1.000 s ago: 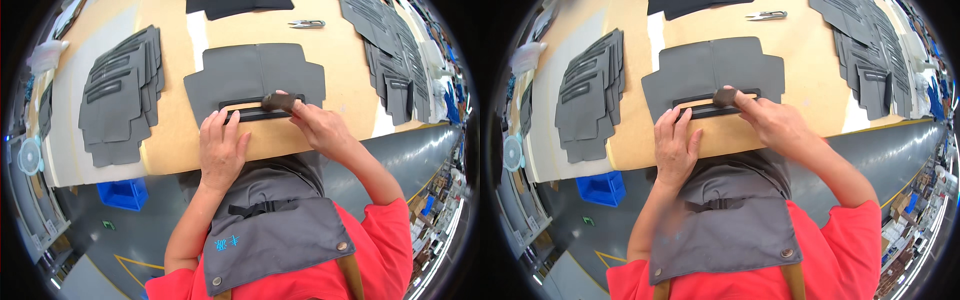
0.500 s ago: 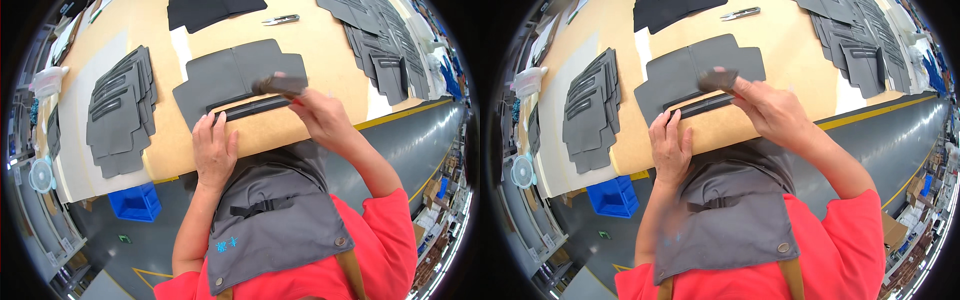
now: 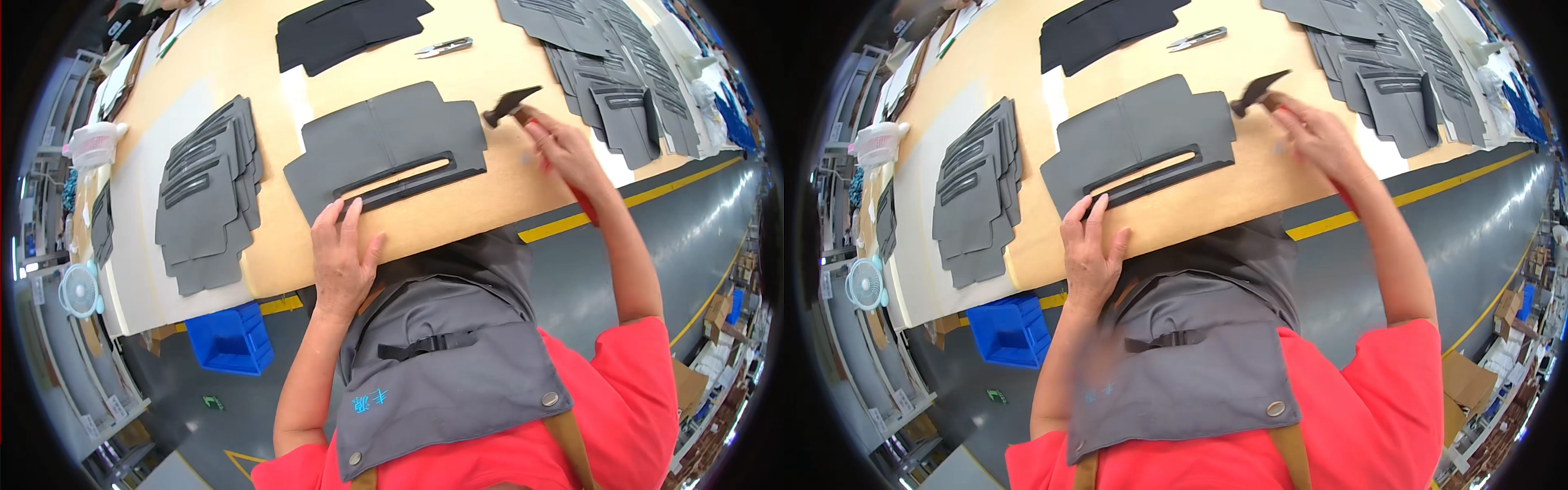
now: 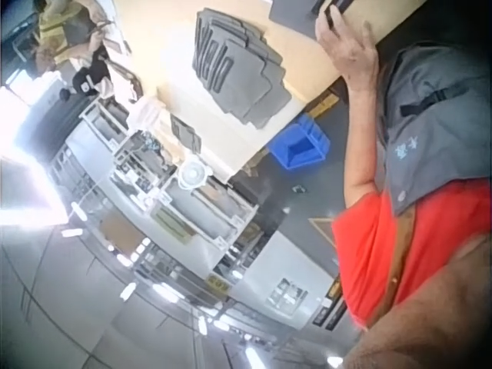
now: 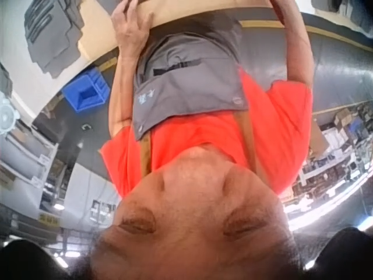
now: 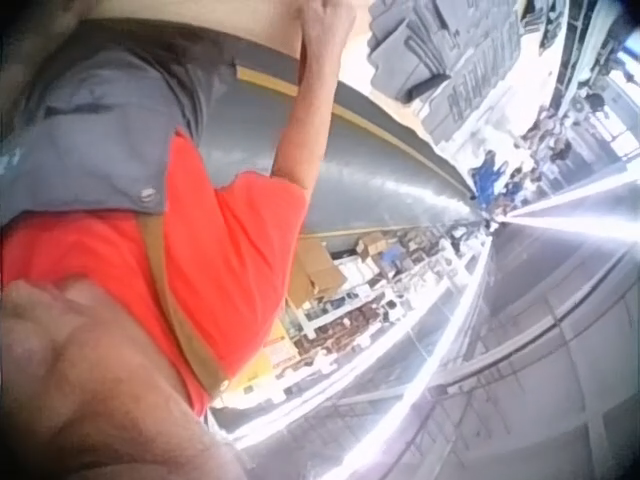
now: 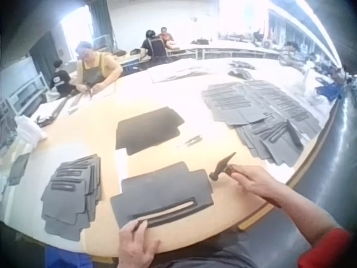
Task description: The recorder is assembling and finishing leather components, including using a hammer to flatten seams and scissors to trim material.
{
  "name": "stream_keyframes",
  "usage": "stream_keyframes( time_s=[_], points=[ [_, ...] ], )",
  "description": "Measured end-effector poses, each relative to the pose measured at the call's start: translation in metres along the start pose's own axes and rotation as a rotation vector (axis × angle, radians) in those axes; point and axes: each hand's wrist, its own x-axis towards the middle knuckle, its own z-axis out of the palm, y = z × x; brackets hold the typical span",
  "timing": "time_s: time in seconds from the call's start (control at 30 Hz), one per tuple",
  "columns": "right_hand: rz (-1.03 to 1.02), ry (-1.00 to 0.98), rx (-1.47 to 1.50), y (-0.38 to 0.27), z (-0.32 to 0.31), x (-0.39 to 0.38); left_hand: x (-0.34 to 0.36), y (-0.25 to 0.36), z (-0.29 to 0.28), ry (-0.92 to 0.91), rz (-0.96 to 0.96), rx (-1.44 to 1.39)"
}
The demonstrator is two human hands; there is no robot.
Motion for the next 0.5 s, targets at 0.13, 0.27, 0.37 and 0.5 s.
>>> stream_keyframes(
  time_s=[0.13, 0.27, 0.37, 0.5],
  points=[
    [-0.636, 0.290, -0.820, 0.004, 0.013, -0.011, -0.006, 0.002, -0.016, -0.021, 0.071, 0.067],
    [-0.886, -0.036, -0.687, 0.005, 0.069, -0.055, -0.041, -0.015, -0.022, -0.031, 0.212, 0.041],
    [-0.994, -0.091, -0.596, 0.022, 0.071, -0.072, -0.050, -0.010, -0.056, -0.118, 0.194, -0.007],
    [-0.772, -0.205, -0.182, -0.022, 0.055, -0.059, -0.013, -0.004, -0.093, -0.089, 0.029, -0.183]
  ],
)
